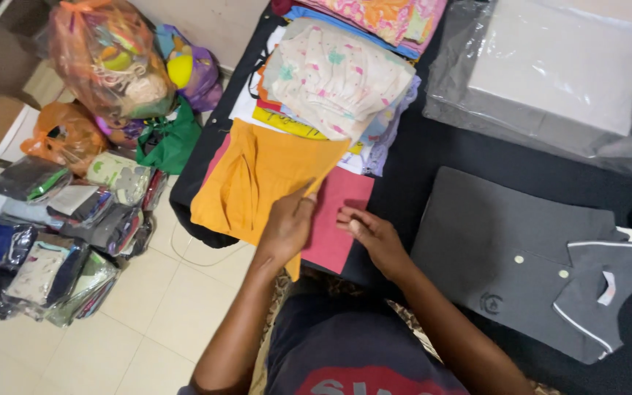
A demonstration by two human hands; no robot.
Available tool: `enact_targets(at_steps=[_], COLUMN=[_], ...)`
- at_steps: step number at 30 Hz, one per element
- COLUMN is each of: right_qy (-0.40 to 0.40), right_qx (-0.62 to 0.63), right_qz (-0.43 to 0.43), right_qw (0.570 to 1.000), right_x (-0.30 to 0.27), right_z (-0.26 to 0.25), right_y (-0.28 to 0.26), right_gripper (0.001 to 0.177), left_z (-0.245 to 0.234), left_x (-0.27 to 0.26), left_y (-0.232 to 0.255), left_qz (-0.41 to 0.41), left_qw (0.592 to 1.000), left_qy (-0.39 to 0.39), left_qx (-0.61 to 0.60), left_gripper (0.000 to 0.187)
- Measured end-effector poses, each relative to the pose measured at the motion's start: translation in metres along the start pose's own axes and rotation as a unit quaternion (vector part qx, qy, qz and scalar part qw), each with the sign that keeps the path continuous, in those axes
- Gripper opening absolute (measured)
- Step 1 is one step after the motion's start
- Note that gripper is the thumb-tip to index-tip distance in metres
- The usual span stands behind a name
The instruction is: Stacking and organizing folded clothes onto a pile, applying a spray to some items.
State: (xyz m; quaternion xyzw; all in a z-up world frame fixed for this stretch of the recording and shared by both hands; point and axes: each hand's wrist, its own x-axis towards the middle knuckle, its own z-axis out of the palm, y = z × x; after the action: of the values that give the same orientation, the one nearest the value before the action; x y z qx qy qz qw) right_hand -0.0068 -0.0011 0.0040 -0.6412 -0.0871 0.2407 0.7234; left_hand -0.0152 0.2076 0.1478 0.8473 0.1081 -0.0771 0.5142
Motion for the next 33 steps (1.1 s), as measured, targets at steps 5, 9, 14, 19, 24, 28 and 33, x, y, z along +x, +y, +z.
enact_targets(at_steps=[5,9,14,19,24,28,33], right_qy=[-0.068,-0.109,-0.108,-0.060,0.102,0.194,0.316], right_qx=[0.144,0.288,0.439,0.576,0.456,0.407,0.233], right_qz=[0.030,0.029,-0.041,-0.147,-0.097,-0.097,-0.116], right_qw=[0.987,0.951,0.891,0.802,0.879,0.888,0.912], right_x=[0.031,0.037,0.008,-0.049,-0.141,-0.204,-0.260], right_z=[0.024,0.033,0.019,-0.032,-0.115,-0.155,-0.214], right_y=[0.016,0.023,0.025,-0.001,0.020,-0.014,-0.072], right_gripper=[0.063,0.074,0.082,0.093,0.082,0.080,0.086], left_z=[-0.066,-0.107,-0.122,-0.099,-0.041,0.037,0.130], left_x=[-0.029,-0.064,-0.086,-0.040,0.013,0.027,0.040], left_y=[0.037,0.057,0.106,0.107,0.074,0.066,0.055], left_qz=[0.049,0.087,0.015,-0.041,-0.058,-0.128,-0.131], left_qw=[0.998,0.977,0.911,0.777,0.790,0.724,0.675], left_qy=[-0.005,0.021,0.037,-0.168,-0.177,-0.256,-0.332], left_qx=[-0.050,-0.193,-0.410,-0.606,-0.585,-0.627,-0.646], left_gripper=[0.040,0.038,0.036,0.040,0.043,0.046,0.045])
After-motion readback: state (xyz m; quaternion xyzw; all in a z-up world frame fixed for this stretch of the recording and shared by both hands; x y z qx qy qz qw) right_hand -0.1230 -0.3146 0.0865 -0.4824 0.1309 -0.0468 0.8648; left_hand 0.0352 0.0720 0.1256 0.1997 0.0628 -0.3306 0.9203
